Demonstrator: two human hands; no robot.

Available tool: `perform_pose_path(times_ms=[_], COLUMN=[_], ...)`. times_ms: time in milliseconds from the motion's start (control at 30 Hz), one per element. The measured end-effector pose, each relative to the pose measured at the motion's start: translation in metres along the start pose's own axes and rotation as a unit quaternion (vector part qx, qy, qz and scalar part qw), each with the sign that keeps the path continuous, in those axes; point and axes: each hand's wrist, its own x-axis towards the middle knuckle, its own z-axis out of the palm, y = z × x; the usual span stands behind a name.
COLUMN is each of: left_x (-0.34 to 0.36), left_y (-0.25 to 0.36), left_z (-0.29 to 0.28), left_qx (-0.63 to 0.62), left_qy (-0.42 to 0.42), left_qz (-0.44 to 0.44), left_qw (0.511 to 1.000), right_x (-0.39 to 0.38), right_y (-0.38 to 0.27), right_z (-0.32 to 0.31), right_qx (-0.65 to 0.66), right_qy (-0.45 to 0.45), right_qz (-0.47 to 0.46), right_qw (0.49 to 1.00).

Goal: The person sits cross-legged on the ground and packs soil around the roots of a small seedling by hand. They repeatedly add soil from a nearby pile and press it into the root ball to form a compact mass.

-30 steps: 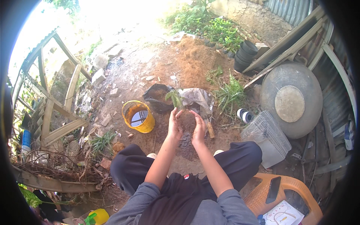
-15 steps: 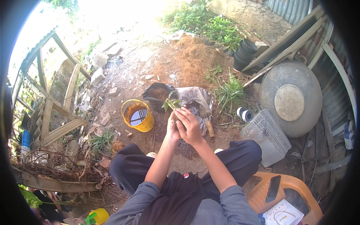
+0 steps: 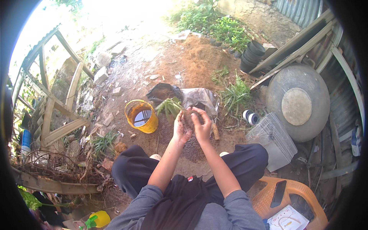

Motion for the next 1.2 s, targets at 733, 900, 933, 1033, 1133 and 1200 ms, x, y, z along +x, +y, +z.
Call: perform_pose_path(times_ms=[733,900,933,1033,1133,1200], left_x=[0.011,0.001,0.000,-0.003,0.000,-0.001], left_y=[-0.004,-0.002,0.000,0.003,0.003,0.001], left_z=[-0.028,-0.023,-0.020,-0.010,-0.001,0.000], left_qx=[-0.150,-0.013,-0.026,0.007,0.079,0.147], left_qy=[-0.199,-0.002,-0.010,-0.005,-0.012,-0.009], left_qz=[-0.005,-0.012,-0.006,0.006,0.058,0.116], left_qw=[0.969,1.000,1.000,1.000,0.995,0.982], right_x=[0.001,-0.010,-0.007,-0.002,0.002,-0.003], right_y=[-0.032,-0.008,-0.002,0.013,0.023,0.025], right_z=[0.014,0.007,0.005,0.003,0.003,0.005], right_qx=[-0.278,-0.194,-0.151,0.043,0.263,0.314], right_qy=[-0.143,-0.107,-0.082,0.012,0.026,0.045], right_qz=[-0.291,-0.183,-0.151,0.080,0.154,0.214], right_qw=[0.904,0.958,0.974,0.996,0.952,0.924])
